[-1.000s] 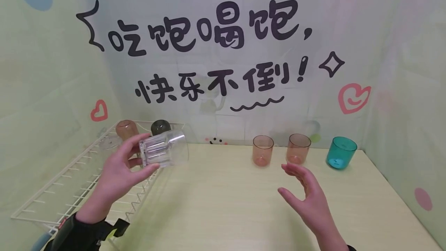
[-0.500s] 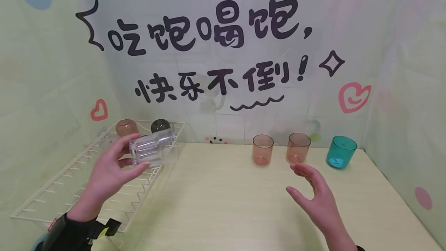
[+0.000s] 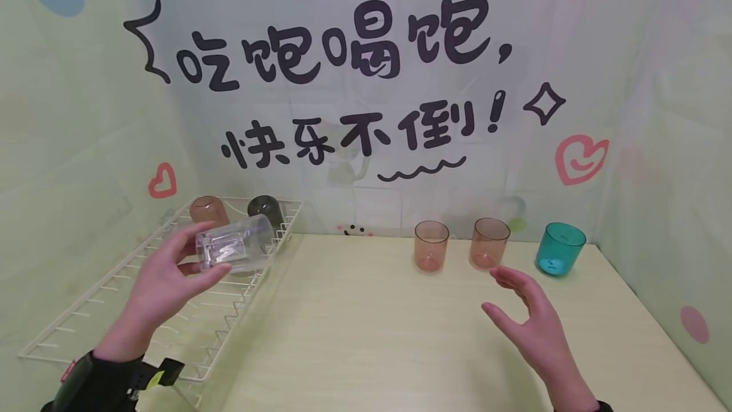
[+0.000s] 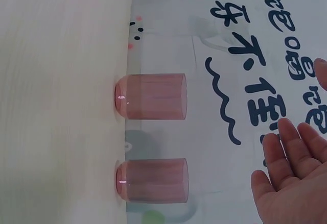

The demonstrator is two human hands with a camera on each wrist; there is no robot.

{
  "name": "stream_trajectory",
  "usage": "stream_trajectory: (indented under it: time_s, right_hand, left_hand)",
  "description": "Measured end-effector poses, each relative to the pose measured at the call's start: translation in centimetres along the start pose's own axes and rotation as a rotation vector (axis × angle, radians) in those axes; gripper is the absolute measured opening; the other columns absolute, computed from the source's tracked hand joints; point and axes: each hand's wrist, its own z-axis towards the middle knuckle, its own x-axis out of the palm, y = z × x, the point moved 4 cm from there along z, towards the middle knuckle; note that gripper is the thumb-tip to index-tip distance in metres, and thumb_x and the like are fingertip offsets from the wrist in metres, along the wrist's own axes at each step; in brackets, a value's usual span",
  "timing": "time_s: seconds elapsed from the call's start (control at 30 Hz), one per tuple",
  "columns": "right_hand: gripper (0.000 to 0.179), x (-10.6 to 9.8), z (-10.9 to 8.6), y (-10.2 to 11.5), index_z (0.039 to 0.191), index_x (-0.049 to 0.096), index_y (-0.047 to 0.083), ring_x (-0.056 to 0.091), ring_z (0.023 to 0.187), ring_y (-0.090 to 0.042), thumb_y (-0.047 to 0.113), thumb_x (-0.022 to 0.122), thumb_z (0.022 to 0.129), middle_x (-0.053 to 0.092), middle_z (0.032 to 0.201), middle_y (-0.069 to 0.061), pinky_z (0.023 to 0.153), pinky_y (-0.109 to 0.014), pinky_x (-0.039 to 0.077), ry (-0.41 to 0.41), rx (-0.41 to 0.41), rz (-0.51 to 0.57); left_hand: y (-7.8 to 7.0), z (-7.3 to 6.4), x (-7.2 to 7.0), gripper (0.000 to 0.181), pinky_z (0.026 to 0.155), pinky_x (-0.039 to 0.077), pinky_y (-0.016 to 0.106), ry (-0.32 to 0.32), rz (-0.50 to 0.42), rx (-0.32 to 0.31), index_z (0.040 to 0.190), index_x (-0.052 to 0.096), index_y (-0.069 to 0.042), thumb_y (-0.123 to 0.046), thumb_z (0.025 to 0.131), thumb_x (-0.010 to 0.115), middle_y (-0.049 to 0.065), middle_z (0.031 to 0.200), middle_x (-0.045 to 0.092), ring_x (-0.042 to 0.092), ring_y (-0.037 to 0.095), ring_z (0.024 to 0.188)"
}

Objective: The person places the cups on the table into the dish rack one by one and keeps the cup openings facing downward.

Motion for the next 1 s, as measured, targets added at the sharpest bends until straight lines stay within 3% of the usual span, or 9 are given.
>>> stream_trajectory:
  time_s: [0.13,0.37,0.77,1.0]
  right_hand:
    - [0.057,-0.2,0.0,-0.4,0.131,0.041,0.018,0.042,0.111,0.0,0.021,0.066,0.08,0.05,0.125,-0.005,0.092,-0.01,0.026,-0.001,0.012,-0.021]
    - [0.057,-0.5,0.0,-0.9,0.131,0.04,0.016,0.041,0.111,0.001,0.023,0.065,0.08,0.05,0.126,-0.006,0.091,-0.009,0.025,0.0,0.021,-0.03]
    - [0.057,-0.8,0.0,-1.4,0.132,0.039,0.015,0.041,0.111,0.002,0.022,0.064,0.081,0.05,0.126,-0.007,0.091,-0.008,0.025,-0.004,0.023,-0.038]
    - [0.057,-1.0,0.0,-1.9,0.132,0.039,0.014,0.041,0.111,0.002,0.022,0.064,0.081,0.049,0.126,-0.007,0.091,-0.008,0.026,-0.007,0.027,-0.037]
  left_hand:
    - [0.2,0.0,-0.5,0.074,0.067,0.049,0.026,0.007,0.0,-0.023,0.133,0.038,-0.02,-0.036,0.07,0.074,0.008,0.108,0.05,0.056,0.022,0.089]
    - [0.3,0.2,-1.5,0.073,0.068,0.049,0.025,-0.014,0.048,0.01,0.133,0.038,-0.018,-0.038,0.072,0.072,0.007,0.108,0.049,0.053,0.023,0.09]
    - [1.6,0.6,-3.3,0.077,0.068,0.05,0.028,-0.004,0.137,-0.024,0.134,0.037,-0.017,-0.048,0.071,0.069,0.011,0.114,0.048,0.056,0.028,0.091]
    - [2.4,0.6,-4.1,0.083,0.067,0.05,0.035,0.036,0.17,-0.08,0.137,0.032,-0.018,-0.053,0.071,0.067,0.016,0.12,0.046,0.056,0.035,0.096]
